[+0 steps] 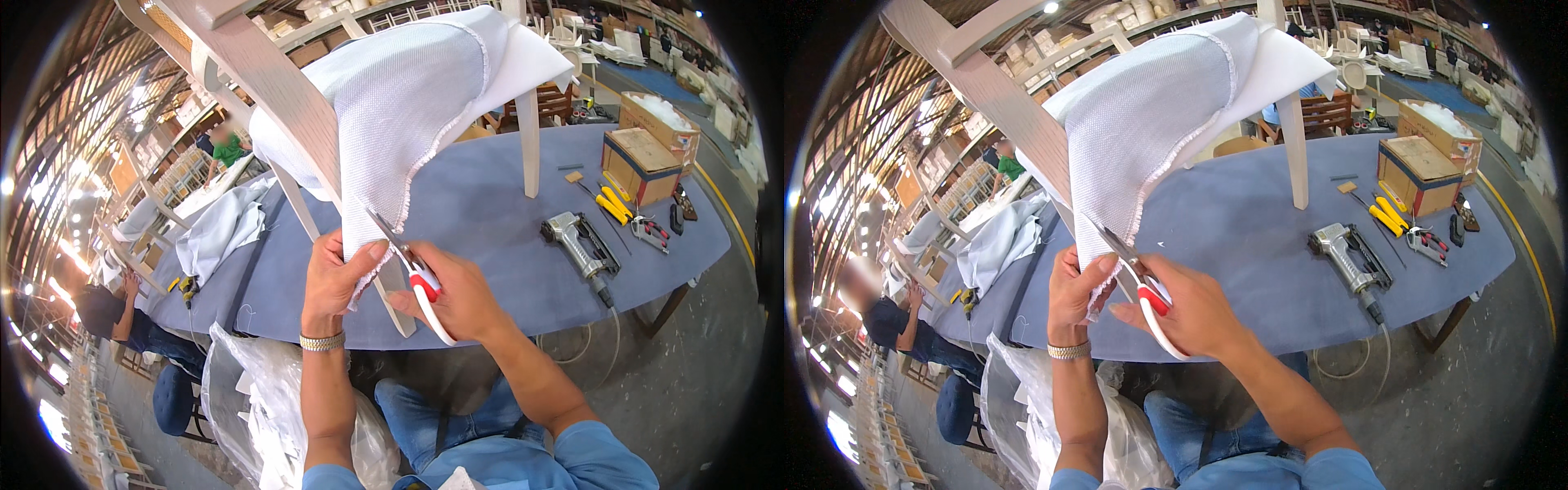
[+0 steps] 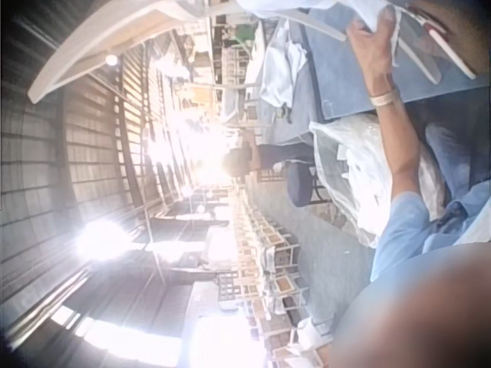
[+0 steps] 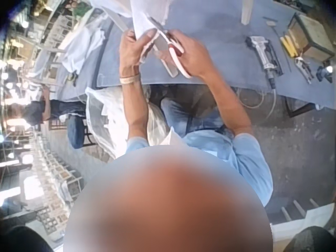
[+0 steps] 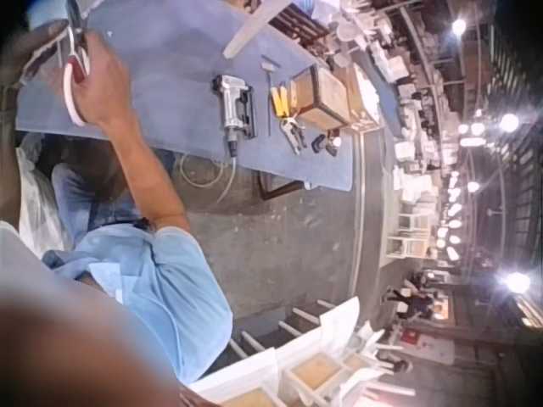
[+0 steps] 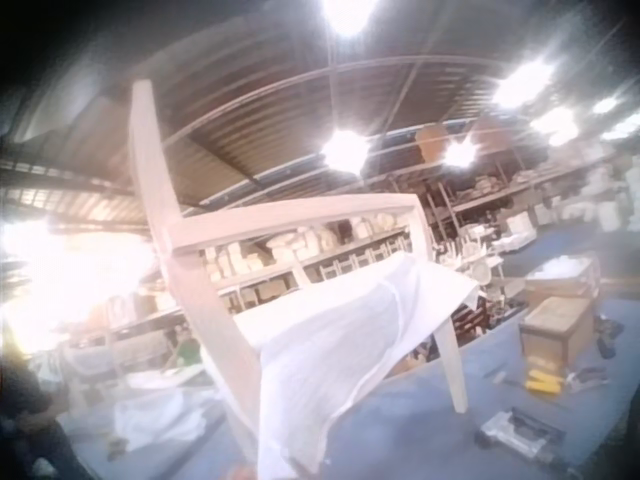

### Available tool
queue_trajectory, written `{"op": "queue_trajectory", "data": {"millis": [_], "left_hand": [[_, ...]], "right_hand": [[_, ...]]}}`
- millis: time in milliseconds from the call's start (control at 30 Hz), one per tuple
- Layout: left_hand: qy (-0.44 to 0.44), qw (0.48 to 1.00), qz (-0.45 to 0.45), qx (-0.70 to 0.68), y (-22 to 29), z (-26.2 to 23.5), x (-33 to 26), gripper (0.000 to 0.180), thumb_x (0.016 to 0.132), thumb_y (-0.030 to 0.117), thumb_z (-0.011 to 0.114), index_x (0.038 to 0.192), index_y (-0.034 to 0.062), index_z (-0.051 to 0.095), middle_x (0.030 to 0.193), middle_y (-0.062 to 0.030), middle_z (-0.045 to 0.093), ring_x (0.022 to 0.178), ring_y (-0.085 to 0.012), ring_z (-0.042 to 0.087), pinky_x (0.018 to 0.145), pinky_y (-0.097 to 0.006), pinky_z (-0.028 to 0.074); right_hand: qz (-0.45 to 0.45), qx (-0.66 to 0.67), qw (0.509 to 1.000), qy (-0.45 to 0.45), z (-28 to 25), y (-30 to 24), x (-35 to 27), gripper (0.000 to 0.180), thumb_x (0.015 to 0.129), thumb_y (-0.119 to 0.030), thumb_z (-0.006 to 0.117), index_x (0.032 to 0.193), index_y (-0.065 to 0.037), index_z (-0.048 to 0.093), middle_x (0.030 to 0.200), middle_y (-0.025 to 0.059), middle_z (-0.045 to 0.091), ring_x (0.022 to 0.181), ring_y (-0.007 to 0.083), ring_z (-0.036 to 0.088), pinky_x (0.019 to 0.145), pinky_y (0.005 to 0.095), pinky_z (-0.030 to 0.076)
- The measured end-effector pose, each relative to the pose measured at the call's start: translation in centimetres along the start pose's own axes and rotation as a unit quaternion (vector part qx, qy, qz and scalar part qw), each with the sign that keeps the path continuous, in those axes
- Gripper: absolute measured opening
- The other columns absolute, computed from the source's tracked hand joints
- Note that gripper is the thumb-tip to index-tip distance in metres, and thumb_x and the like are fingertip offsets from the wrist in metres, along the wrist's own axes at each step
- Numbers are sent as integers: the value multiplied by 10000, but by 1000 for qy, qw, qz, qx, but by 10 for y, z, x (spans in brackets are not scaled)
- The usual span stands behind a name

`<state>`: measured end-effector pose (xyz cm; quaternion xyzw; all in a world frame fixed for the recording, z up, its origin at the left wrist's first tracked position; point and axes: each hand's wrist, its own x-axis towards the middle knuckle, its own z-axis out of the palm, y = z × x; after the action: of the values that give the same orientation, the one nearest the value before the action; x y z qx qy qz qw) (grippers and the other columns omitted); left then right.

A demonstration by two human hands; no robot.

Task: The person staples white fabric to the underside of a chair seat using a pneumatic staple gun, then trims excess fabric with scissors. The person repeats this process around the edges of the seat, adjusting and smoothing the fabric between stapling.

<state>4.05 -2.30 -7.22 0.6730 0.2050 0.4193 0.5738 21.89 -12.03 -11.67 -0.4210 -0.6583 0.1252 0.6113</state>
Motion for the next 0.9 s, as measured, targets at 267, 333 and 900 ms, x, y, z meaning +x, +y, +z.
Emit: {"op": "queue_trajectory", "data": {"millis": [267, 333, 900], "left_hand": [[-4, 997, -6, -75, -3, 4, 0, 223, 898, 133, 783, 1059, -9, 720, 862, -31, 725, 594, -46, 589, 497, -201, 441], [51, 993, 40, -102, -20, 19, 0, 260, 922, 152, 750, 1117, -5, 684, 782, -25, 704, 485, -41, 542, 393, -198, 397], [48, 896, 211, -387, -64, 107, 29, 495, 1023, 125, 632, 1458, -16, 443, 1225, -98, 690, 1004, -109, 688, 822, -255, 578]], "right_hand": [[29, -41, 998, 24, 1, -19, 13, 521, 805, -398, 858, 1098, -28, 635, 802, 160, 649, 714, 364, 644, 671, 407, 509], [39, -62, 997, 20, -3, -23, 13, 521, 797, -398, 865, 1087, -28, 641, 766, 151, 634, 685, 350, 633, 655, 400, 500], [29, -362, 930, -55, -47, -54, 46, 575, 882, -525, 719, 1151, -26, 616, 916, 233, 675, 828, 459, 654, 729, 506, 502]]}}
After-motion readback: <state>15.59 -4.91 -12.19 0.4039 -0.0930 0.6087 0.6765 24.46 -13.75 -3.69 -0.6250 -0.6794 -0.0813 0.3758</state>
